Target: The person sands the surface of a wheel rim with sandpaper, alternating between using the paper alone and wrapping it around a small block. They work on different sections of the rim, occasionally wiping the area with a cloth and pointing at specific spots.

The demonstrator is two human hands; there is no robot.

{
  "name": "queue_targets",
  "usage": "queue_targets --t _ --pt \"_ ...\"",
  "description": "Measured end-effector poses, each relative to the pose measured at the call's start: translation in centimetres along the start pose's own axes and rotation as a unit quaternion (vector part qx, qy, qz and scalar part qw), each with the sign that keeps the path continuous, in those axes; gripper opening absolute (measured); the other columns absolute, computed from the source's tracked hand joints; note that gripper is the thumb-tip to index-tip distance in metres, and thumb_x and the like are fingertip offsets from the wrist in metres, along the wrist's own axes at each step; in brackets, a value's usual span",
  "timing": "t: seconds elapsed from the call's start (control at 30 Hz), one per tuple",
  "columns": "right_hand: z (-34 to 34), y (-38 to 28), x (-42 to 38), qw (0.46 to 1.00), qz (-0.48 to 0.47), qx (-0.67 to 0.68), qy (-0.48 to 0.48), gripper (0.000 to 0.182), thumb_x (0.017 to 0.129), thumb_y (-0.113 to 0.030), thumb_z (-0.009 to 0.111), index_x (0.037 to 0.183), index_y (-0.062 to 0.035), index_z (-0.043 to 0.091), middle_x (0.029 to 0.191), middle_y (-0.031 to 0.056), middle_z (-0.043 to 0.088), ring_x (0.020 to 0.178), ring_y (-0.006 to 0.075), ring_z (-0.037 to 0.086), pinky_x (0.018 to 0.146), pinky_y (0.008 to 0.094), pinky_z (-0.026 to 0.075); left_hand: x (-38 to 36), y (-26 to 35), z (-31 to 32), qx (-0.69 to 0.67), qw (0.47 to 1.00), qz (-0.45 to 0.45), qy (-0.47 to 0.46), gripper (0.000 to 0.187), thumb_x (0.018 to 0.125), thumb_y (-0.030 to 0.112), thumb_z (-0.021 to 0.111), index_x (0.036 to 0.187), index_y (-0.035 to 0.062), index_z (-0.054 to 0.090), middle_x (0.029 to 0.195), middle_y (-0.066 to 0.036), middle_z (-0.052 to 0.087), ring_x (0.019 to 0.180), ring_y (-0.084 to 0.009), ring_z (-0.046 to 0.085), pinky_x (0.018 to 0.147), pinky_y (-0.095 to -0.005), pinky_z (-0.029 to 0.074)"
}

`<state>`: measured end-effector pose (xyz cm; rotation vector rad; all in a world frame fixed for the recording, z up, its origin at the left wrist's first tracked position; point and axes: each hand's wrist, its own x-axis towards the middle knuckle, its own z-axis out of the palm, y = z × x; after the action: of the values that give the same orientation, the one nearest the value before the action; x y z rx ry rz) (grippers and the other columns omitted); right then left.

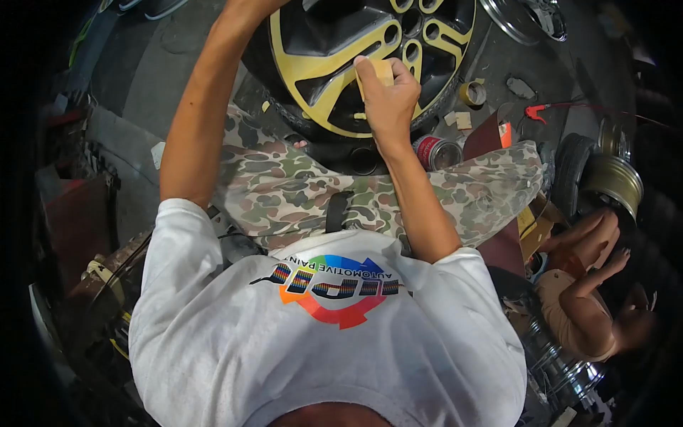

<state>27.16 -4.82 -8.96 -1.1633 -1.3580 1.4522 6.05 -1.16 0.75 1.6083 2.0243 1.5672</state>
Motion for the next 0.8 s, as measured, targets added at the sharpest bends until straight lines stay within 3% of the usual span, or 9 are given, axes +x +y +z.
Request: queue_targets --t 0.07,0.1,0.23,0.33,0.43,0.53,0.63,0.7,0.8 --pt "0.5 -0.2 -0.6 0.999 0.030 -0.015 0.002 0.027 0.091 -0.021 0.080 0.079 -0.0023 0.064 0.070 -0.0024 0.061 0.061 0.0029 0.050 0.054 0.0231 0.041 0.0 -0.3 0.0 0.005 1.000 0.016 0.011 0.029 0.093 0.019 0.069 0.117 0.0022 0.072 0.108 -0.022 0.074 0.103 -0.0375 0.071 0.089 -0.0424 0.053" --pt "0.7 -0.3 -1.5 0.998 0.001 -0.069 -0.011 0.027 0.090 -0.020 0.080 0.079 -0.0014 0.064 0.069 -0.0024 0.061 0.061 0.0030 0.050 0.054 0.0232 0.041 -0.1 -0.3 0.1 0.010 0.999 0.028 0.017 0.029 0.093 0.018 0.069 0.117 0.0019 0.073 0.108 -0.023 0.074 0.102 -0.0376 0.071 0.089 -0.0422 0.054" --pt "1.5 0.2 -3.7 0.999 0.006 0.006 -0.037 0.025 0.089 -0.017 0.080 0.081 0.0000 0.065 0.070 -0.0013 0.062 0.063 0.0035 0.051 0.056 0.0245 0.042 -0.1 -0.4 0.3 0.002 1.000 0.024 0.007 0.029 0.093 0.018 0.069 0.116 0.0010 0.072 0.107 -0.023 0.074 0.100 -0.0367 0.072 0.088 -0.0413 0.054" --pt "1.3 0.9 -3.9 0.995 -0.061 -0.037 -0.072 0.025 0.089 -0.016 0.080 0.080 0.0002 0.064 0.069 -0.0010 0.062 0.063 0.0033 0.050 0.057 0.0249 0.043 0.3 -0.9 0.7 -0.016 0.998 0.062 0.017 0.029 0.093 0.017 0.069 0.116 0.0004 0.072 0.106 -0.022 0.075 0.099 -0.0355 0.073 0.087 -0.0404 0.054" --pt "0.5 1.1 -2.3 0.997 -0.044 -0.055 -0.044 0.027 0.091 -0.018 0.079 0.078 -0.0005 0.063 0.068 -0.0009 0.062 0.062 0.0039 0.051 0.056 0.0249 0.043 0.0 -0.6 0.4 -0.004 0.998 0.060 0.017 0.028 0.093 0.015 0.069 0.116 -0.0003 0.072 0.103 -0.022 0.075 0.096 -0.0330 0.073 0.086 -0.0392 0.054" --pt "-1.1 1.8 2.0 0.999 -0.009 0.029 0.023 0.028 0.091 -0.023 0.079 0.082 -0.0002 0.066 0.070 -0.0010 0.063 0.060 0.0044 0.052 0.053 0.0245 0.041 0.2 -0.1 0.5 -0.007 0.999 0.043 0.003 0.026 0.093 0.014 0.069 0.115 -0.0007 0.073 0.099 -0.020 0.076 0.092 -0.0295 0.074 0.084 -0.0381 0.055" --pt "-1.5 2.0 3.0 0.998 0.003 0.054 0.024 0.028 0.091 -0.022 0.079 0.082 0.0006 0.066 0.071 -0.0009 0.064 0.061 0.0045 0.053 0.055 0.0245 0.042 0.2 -0.3 0.5 -0.019 1.000 0.011 0.003 0.026 0.095 0.014 0.068 0.116 -0.0014 0.073 0.099 -0.017 0.077 0.090 -0.0205 0.073 0.082 -0.0342 0.055" --pt "-0.3 1.6 2.7 0.996 0.018 0.041 0.077 0.026 0.090 -0.021 0.079 0.083 0.0004 0.067 0.073 -0.0007 0.064 0.062 0.0047 0.053 0.056 0.0243 0.043 0.2 -0.4 0.3 -0.010 1.000 0.028 0.011 0.026 0.095 0.014 0.069 0.116 -0.0015 0.072 0.099 -0.017 0.077 0.090 -0.0206 0.073 0.082 -0.0341 0.055" --pt "0.1 0.9 0.4 0.996 0.056 0.062 0.027 0.024 0.090 -0.021 0.078 0.085 -0.0003 0.067 0.076 -0.0005 0.064 0.063 0.0057 0.054 0.056 0.0241 0.043 0.1 -0.6 0.6 -0.020 0.999 0.037 0.012 0.026 0.095 0.014 0.069 0.116 -0.0012 0.072 0.099 -0.018 0.077 0.090 -0.0227 0.073 0.083 -0.0350 0.055"
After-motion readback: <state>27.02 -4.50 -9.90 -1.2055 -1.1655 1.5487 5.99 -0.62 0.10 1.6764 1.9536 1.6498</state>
